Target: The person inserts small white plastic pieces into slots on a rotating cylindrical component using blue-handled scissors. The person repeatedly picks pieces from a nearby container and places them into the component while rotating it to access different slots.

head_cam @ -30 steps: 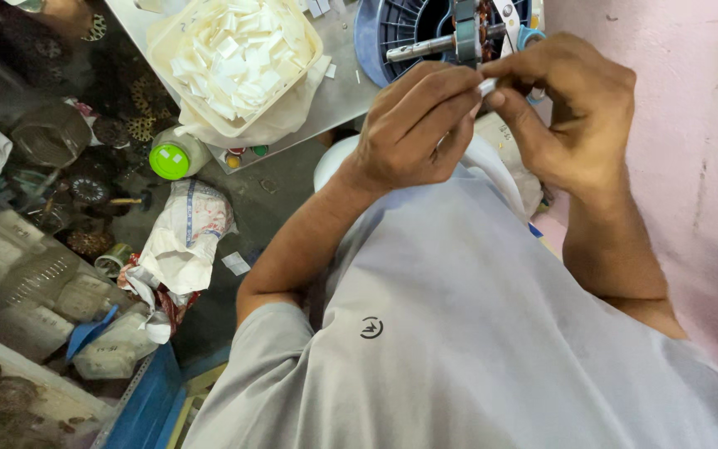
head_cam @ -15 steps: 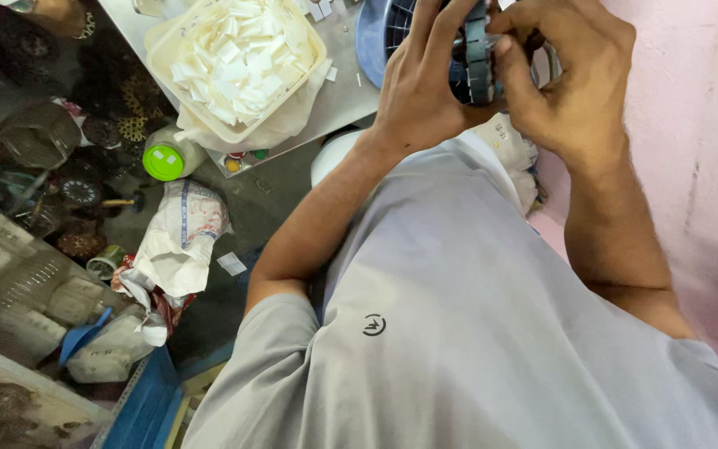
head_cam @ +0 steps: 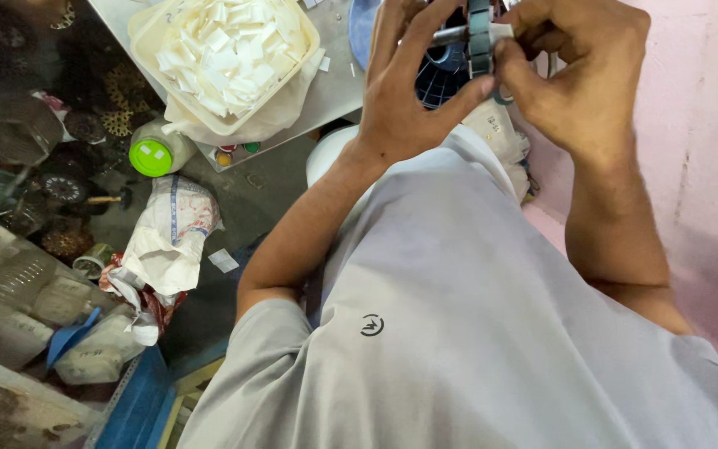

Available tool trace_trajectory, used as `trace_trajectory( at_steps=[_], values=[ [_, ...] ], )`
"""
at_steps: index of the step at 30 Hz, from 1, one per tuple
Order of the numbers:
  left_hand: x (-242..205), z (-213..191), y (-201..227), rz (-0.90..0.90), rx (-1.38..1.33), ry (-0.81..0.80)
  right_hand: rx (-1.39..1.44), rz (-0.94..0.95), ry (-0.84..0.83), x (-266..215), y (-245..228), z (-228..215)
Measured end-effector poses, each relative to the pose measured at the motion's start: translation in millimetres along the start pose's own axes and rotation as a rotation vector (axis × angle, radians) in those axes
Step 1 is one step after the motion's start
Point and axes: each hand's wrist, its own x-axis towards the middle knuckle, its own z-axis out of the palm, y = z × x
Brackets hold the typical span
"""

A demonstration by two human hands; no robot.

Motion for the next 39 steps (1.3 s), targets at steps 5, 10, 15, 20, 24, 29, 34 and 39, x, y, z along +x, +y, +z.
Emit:
trace_trajectory(
  at_steps=[5, 10, 15, 20, 24, 29, 34, 39],
  values=[
    [5.7, -14.9, 14.4, 0.145, -0.101, -0.034, 0.619, 0.411, 0.076, -11.5, -13.8, -10.6],
    [3.8, -16.5, 26.1, 0.355, -0.055, -0.099, 0.76, 0.359, 0.021, -23.9, -16.2, -16.0],
    [1.2, -15.6, 27.9, 0.364, -0.131, -0.15, 0.694, 0.434, 0.037, -34.1, -15.4, -15.3],
    [-1.3, -13.6, 30.6, 0.354, -0.114, -0.186, 0.719, 0.375, 0.036, -40.9, -12.3, -16.1],
    [-1.4, -9.2, 31.0, 0.32, -0.172, -0.198, 0.645, 0.336, -0.051, -43.2, -8.0, -22.4],
    [-2.6, -7.1, 29.9, 0.273, -0.141, -0.166, 0.556, 0.175, -0.067, -42.7, -5.9, -21.8],
    [-1.5, -6.7, 28.9, 0.288, -0.145, -0.178, 0.337, 0.073, -0.077, -37.7, -5.1, -15.1],
    [7.1, -13.2, 24.5, 0.405, 0.007, -0.206, 0.157, -0.074, -0.07, -25.1, -1.5, -14.2]
  ],
)
